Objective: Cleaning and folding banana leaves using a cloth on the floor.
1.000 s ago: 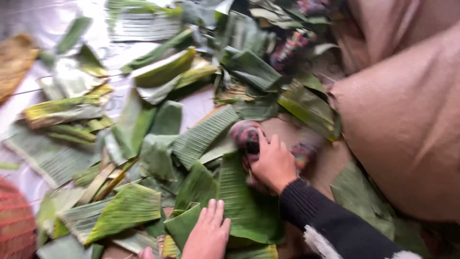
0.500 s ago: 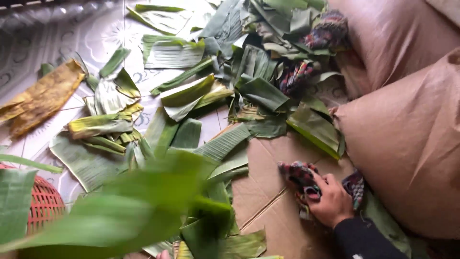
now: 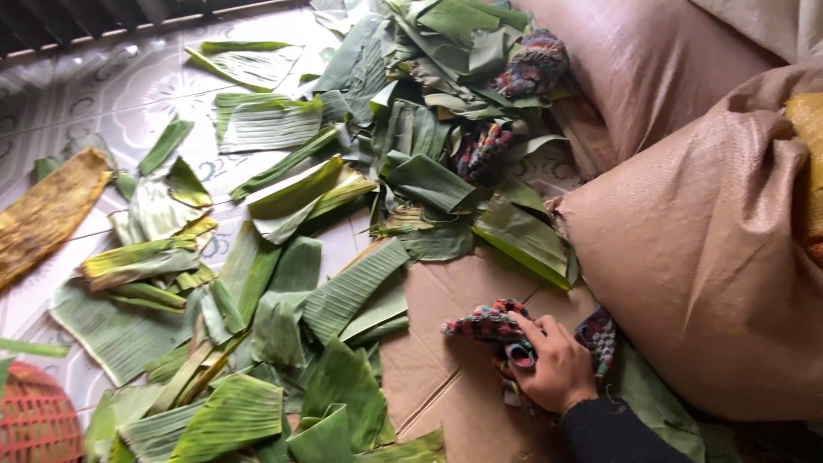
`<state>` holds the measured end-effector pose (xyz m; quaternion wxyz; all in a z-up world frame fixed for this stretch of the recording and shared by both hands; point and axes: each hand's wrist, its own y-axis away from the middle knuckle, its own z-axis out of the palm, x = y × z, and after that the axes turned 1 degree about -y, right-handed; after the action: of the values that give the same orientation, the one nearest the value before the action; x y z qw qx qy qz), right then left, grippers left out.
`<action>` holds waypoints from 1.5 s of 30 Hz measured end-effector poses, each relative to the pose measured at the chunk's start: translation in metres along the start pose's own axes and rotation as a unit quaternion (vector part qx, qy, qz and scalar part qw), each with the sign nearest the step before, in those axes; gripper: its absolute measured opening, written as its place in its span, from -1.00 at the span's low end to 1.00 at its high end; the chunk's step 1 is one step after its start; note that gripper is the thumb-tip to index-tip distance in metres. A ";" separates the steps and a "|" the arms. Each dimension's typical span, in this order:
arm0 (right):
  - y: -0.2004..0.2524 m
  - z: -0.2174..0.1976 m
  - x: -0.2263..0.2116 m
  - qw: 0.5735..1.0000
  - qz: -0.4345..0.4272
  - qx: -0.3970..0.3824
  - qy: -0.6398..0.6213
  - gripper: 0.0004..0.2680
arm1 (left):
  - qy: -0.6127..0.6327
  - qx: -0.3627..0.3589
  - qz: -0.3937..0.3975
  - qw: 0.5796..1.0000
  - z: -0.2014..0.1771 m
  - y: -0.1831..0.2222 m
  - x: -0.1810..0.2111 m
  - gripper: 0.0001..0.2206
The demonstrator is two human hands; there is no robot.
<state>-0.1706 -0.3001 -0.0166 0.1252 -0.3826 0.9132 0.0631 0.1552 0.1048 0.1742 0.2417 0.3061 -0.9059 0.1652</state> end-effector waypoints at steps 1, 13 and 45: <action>0.002 -0.001 0.000 1.000 -0.019 0.013 -0.012 -0.50 | 0.000 0.001 0.002 1.000 0.019 -0.025 0.006 -0.61; 0.008 0.029 0.020 0.995 -0.031 0.087 0.023 -0.46 | -0.208 -0.081 0.022 0.975 0.320 -0.203 0.006 -0.57; 0.008 0.010 0.008 0.990 -0.104 0.097 0.016 -0.61 | 0.011 -0.157 0.015 0.987 0.155 0.002 0.000 -0.29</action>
<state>-0.1798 -0.2985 -0.0287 0.1527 -0.4625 0.8722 -0.0454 0.1020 0.0367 0.0461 0.2939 0.2491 -0.9224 0.0277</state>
